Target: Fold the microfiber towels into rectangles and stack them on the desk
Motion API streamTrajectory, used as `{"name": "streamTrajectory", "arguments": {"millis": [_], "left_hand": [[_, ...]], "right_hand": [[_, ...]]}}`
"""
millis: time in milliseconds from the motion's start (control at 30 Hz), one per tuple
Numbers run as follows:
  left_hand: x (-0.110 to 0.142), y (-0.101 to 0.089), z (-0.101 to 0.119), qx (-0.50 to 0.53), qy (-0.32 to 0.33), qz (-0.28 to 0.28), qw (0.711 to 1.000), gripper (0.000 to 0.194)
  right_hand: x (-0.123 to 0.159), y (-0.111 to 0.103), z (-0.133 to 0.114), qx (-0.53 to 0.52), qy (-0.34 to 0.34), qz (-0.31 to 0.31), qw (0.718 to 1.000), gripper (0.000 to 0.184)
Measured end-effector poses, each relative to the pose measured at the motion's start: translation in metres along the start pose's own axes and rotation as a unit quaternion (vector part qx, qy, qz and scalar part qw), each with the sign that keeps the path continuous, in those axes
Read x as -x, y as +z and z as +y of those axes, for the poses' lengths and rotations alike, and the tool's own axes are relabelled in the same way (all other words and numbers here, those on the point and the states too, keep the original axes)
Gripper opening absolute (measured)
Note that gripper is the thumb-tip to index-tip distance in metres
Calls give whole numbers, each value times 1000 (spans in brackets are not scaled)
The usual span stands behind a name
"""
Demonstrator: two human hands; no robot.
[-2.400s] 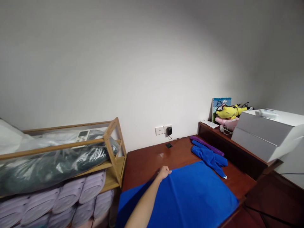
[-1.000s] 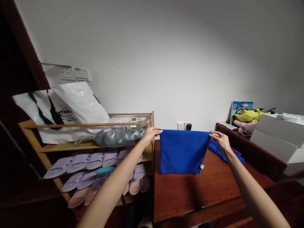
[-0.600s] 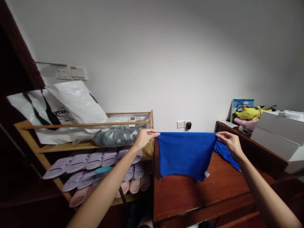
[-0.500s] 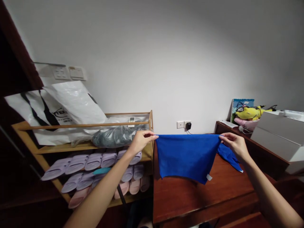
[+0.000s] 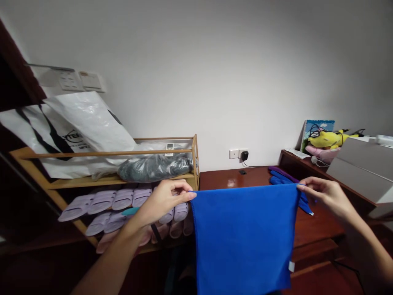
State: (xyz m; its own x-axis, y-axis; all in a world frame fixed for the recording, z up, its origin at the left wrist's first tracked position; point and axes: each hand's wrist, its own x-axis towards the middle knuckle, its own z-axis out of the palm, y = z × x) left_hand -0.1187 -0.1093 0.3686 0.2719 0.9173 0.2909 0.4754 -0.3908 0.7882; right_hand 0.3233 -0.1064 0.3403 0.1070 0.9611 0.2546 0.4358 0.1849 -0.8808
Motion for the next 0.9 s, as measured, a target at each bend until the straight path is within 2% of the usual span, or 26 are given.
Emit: {"name": "streamTrajectory", "arguments": {"millis": [100, 200, 333, 467, 533, 633, 900], "left_hand": [[-15, 12, -33, 53, -35, -33, 997, 24], [-36, 31, -82, 91, -80, -47, 992, 28], [-65, 64, -147, 94, -142, -14, 985, 34], [-85, 97, -194, 74, -217, 8, 973, 29], [-93, 110, -212, 69, -254, 9, 965, 25], [-104, 122, -234, 69, -294, 7, 953, 30], [-128, 134, -274, 60, -330, -4, 942, 34]], "right_hand": [[-20, 22, 26, -37, 37, -55, 997, 39], [-45, 53, 67, -92, 79, -87, 989, 39], [-71, 103, 121, -120, 116, -70, 983, 35], [-87, 146, 159, -129, 144, -31, 981, 27], [-93, 161, 174, -127, 159, -11, 979, 24], [-105, 176, 195, -113, 177, 8, 978, 21], [-132, 197, 234, -50, 187, 16, 981, 20]]}}
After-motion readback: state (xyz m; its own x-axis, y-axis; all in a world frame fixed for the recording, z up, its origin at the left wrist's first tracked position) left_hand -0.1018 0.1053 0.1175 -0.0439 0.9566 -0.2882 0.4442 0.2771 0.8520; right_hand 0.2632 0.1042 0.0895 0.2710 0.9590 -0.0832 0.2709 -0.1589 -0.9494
